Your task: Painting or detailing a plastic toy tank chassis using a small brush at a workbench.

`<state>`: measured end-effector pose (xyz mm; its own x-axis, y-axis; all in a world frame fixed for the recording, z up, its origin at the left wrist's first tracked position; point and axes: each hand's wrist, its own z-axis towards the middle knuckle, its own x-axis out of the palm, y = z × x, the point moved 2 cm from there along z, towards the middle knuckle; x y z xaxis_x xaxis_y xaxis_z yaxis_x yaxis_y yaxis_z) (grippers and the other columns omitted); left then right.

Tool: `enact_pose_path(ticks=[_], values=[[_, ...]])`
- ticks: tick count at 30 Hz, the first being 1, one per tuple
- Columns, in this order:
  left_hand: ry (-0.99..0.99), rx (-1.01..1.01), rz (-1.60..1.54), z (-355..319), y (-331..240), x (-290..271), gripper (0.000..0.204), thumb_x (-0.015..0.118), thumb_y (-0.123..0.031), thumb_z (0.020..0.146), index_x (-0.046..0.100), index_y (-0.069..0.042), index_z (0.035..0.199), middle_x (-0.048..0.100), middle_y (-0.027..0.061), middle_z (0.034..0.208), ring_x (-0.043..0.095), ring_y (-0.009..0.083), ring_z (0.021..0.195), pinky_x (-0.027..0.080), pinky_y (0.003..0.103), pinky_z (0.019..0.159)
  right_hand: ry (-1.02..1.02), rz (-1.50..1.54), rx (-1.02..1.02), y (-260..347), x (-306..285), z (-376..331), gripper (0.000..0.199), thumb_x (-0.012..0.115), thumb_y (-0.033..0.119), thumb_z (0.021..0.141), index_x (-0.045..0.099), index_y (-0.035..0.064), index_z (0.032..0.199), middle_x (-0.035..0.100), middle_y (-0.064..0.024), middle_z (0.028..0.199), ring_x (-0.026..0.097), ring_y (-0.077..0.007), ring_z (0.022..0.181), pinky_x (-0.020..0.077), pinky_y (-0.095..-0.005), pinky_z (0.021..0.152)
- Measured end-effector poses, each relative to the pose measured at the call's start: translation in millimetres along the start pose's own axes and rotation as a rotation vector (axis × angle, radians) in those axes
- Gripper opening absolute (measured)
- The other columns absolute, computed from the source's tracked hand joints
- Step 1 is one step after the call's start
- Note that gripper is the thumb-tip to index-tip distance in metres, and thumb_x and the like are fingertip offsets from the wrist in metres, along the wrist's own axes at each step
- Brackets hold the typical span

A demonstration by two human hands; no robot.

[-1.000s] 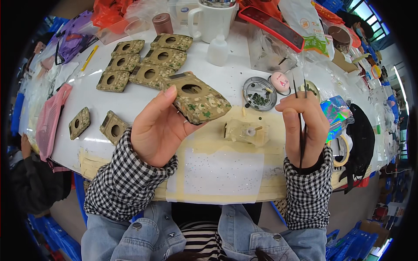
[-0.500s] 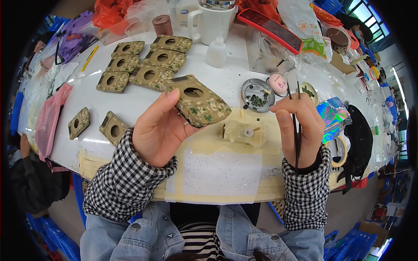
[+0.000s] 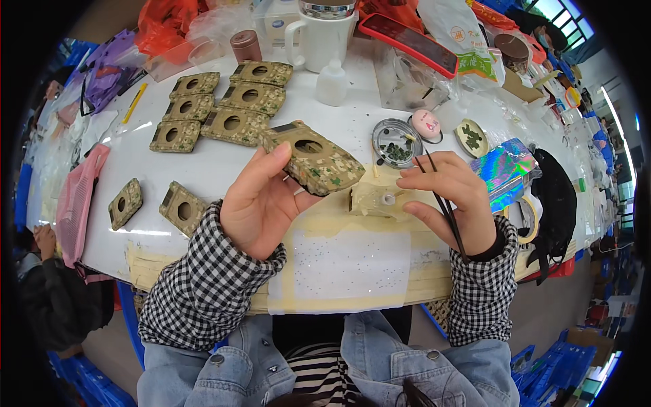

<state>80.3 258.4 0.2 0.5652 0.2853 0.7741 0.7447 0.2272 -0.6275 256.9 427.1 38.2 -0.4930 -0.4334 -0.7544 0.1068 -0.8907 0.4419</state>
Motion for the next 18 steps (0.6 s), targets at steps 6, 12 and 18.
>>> enact_pose_path(ticks=[6,12,18], values=[[-0.001,-0.006,-0.007,-2,-1,0,0.050,0.039,-0.024,0.098,0.028,0.002,0.139,0.047,0.0190,0.132,0.048,0.0311,0.123,0.041,0.044,0.104,0.004,-0.037,0.005,-1,9,-1,0.023,0.077,0.005,0.068,0.067,0.0046,0.088,0.066,-0.0100,0.086,0.060,-0.0281,0.087,0.0491,-0.0356,0.077],[-0.002,0.001,-0.020,-2,1,-1,0.050,0.039,-0.023,0.098,0.028,0.001,0.140,0.046,0.0189,0.132,0.048,0.0308,0.123,0.040,0.044,0.104,-0.047,-0.020,0.026,3,14,1,0.018,0.075,0.002,0.068,0.065,0.0038,0.083,0.066,-0.0097,0.085,0.061,-0.0262,0.083,0.0493,-0.0341,0.073],[-0.025,0.011,-0.011,-4,1,1,0.050,0.039,-0.024,0.098,0.027,0.001,0.140,0.046,0.0186,0.133,0.048,0.0309,0.123,0.041,0.043,0.104,-0.093,-0.038,0.007,4,14,2,0.017,0.075,0.002,0.068,0.064,0.0028,0.081,0.066,-0.0096,0.083,0.061,-0.0265,0.083,0.0489,-0.0343,0.073]])
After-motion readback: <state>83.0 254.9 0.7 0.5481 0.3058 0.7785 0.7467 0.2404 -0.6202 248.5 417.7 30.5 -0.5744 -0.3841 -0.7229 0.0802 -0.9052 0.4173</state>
